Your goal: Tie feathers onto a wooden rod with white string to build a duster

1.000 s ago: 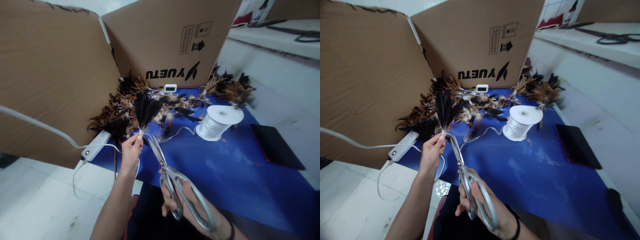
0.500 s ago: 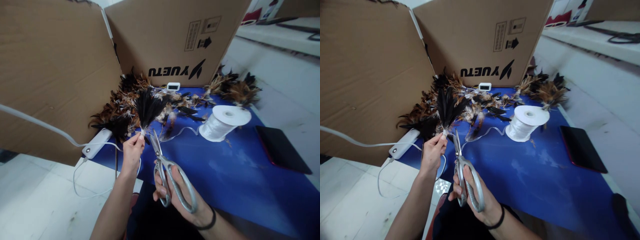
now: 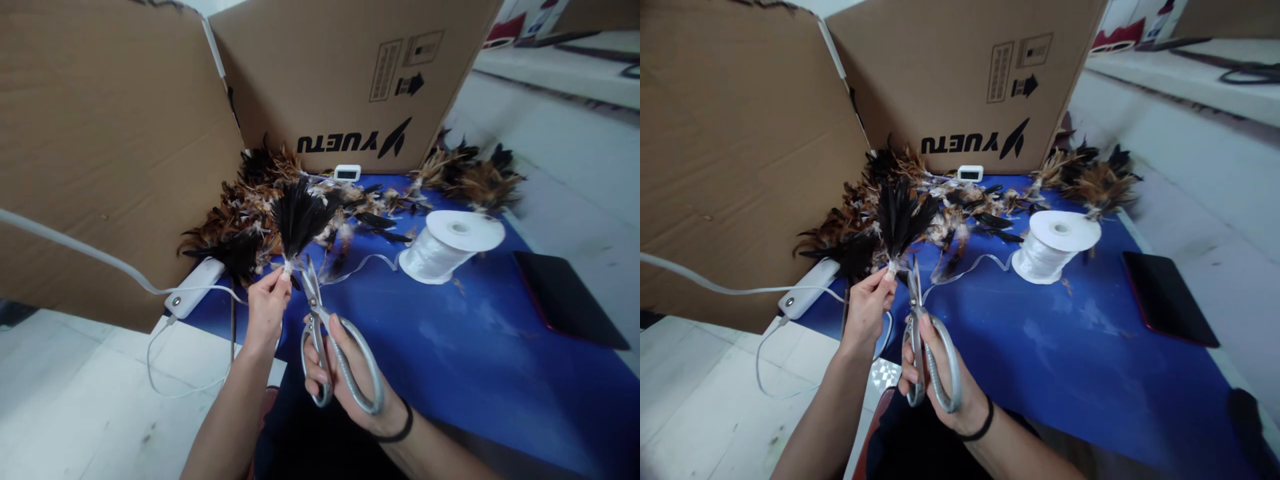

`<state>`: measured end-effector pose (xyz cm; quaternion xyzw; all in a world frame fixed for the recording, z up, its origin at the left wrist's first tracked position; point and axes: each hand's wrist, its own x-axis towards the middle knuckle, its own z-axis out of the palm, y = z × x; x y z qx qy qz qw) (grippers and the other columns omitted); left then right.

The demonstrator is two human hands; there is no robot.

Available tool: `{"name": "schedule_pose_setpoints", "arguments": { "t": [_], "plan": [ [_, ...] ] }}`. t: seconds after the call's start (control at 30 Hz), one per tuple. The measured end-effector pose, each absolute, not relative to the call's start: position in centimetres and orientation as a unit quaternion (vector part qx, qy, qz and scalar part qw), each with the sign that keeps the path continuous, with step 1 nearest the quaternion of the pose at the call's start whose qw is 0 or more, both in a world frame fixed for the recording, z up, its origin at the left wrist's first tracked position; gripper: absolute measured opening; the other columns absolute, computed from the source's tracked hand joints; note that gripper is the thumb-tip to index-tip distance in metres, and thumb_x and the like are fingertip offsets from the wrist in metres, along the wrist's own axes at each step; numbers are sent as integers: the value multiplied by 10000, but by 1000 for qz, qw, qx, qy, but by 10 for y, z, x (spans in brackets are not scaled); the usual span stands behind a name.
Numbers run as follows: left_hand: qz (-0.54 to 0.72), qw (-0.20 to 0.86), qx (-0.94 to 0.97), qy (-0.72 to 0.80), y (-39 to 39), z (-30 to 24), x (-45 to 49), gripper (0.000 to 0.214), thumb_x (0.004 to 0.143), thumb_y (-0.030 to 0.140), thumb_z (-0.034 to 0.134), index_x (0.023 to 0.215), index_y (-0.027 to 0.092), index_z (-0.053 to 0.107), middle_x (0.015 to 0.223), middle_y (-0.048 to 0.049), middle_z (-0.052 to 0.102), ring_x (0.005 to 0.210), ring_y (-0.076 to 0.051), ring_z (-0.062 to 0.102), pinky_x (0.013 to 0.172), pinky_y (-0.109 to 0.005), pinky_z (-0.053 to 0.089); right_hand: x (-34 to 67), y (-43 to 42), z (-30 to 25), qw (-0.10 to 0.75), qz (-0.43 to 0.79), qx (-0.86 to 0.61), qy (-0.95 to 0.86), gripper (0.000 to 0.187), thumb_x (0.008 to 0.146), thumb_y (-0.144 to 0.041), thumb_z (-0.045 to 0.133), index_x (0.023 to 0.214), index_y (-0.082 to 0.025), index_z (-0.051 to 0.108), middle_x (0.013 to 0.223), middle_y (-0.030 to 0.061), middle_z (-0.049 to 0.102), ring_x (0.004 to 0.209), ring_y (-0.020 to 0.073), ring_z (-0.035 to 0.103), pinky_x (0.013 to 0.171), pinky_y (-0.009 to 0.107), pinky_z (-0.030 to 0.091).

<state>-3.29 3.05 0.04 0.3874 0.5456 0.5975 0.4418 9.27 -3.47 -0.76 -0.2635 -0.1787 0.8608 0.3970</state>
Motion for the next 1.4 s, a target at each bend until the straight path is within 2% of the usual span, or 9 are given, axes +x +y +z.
{"name": "schedule_pose_setpoints", "arguments": {
  "t": [0.17,0.5,0.67,0.77,0.87,0.97,1.07,1.27,1.4],
  "plan": [
    [598,445,384,544,31,-1,-32,258,738,363,637,664,122,586,525,59,384,431,-19,246,409,-187,155,92,-35,-13,408,853,-269,-181,393,834,-564,479,1004,-210,483,603,-49,460,416,55,360,370,188,354],
    [594,445,408,531,30,-1,-32,292,759,387,619,642,126,557,530,56,367,428,-21,242,402,-193,137,94,-34,-17,396,839,-295,-231,382,840,-572,457,894,-194,479,476,-78,421,299,45,311,273,152,263],
    [594,454,406,526,32,0,-35,311,760,373,618,597,126,521,529,50,370,422,-20,250,400,-199,135,120,-30,-10,335,792,-381,-340,407,799,-601,488,838,-196,466,447,-88,396,299,53,322,281,164,278],
    [591,472,394,523,34,1,-38,321,739,382,638,590,125,517,527,51,368,412,-13,237,396,-197,116,156,-24,-7,273,671,-477,-498,389,762,-497,596,1022,-225,497,548,-70,508,374,83,447,330,184,361],
    [583,490,383,523,36,-1,-40,326,718,404,653,604,122,535,526,50,376,399,-7,240,387,-193,106,197,-17,-8,219,448,-542,-677,378,773,-397,596,1117,-252,540,764,-12,663,649,144,636,565,217,499],
    [577,507,370,523,37,-3,-39,323,697,416,667,633,117,564,527,46,392,387,-5,249,376,-188,101,229,-9,-17,159,240,-570,-769,349,802,-375,535,1130,-267,584,966,19,701,788,194,679,640,257,529],
    [572,530,357,514,38,-5,-37,312,667,409,694,667,117,583,524,49,401,377,-1,244,369,-183,93,251,-2,-29,118,101,-546,-823,384,815,-384,506,1165,-246,578,1087,48,675,827,234,684,671,321,550],
    [565,555,351,499,37,-2,-34,327,656,405,706,632,108,571,525,41,410,374,3,244,369,-185,82,272,4,-40,89,-7,-498,-863,429,849,-415,458,1191,-186,578,1061,85,682,863,246,675,699,343,556],
    [562,566,349,492,35,-1,-34,304,673,392,696,706,102,611,531,39,411,378,-2,250,373,-186,84,282,8,-40,109,-22,-484,-868,455,831,-464,478,1197,-225,600,1019,98,691,866,257,665,708,376,546]
  ]
}}
